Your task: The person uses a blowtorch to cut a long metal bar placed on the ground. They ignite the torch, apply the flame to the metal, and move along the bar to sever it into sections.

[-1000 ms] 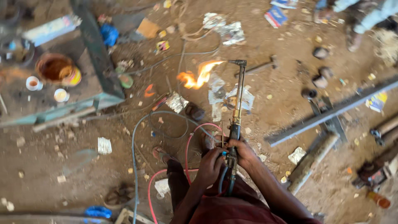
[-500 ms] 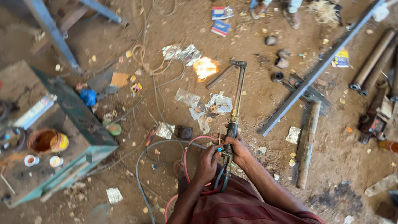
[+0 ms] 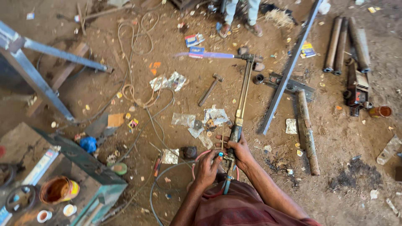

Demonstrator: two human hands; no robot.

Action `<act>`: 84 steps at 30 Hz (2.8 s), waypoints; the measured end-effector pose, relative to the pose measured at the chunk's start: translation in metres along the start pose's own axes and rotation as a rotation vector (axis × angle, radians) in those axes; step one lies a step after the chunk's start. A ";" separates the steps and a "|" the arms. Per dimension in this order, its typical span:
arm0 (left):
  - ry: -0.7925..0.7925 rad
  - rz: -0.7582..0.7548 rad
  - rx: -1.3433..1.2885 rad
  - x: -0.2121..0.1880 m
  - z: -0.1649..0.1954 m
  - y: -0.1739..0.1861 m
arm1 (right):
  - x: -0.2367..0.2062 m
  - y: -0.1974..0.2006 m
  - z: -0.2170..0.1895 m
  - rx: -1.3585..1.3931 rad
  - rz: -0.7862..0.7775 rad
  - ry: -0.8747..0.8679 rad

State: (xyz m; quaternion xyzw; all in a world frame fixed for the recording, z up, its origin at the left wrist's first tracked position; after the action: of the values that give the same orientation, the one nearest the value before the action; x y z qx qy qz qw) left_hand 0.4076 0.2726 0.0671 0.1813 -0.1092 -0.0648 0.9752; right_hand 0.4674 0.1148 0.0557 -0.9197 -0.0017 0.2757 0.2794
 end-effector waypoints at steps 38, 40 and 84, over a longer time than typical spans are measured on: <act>0.358 -0.626 -0.997 -0.069 -0.011 -0.144 | -0.171 0.064 -0.024 0.050 0.275 0.337; 0.394 -0.635 -1.002 -0.071 -0.010 -0.154 | -0.177 0.069 -0.025 0.058 0.272 0.352; -0.074 -0.549 -0.341 -0.058 0.084 -0.078 | -0.206 0.074 -0.020 0.037 0.359 0.380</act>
State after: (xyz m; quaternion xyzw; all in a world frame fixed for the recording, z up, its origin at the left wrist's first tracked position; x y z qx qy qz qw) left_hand 0.3249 0.1814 0.1040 0.0356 -0.0793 -0.3494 0.9329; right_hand 0.2913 0.0094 0.1357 -0.9353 0.2191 0.1432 0.2382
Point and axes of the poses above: each hand's wrist, its own x-axis towards the middle knuckle, its own y-axis out of the back of the hand, z = x × y, the point moved 4 cm from there along x, towards the middle knuckle, and after that the axes turned 3 degrees about -y, right-handed, at the moved point
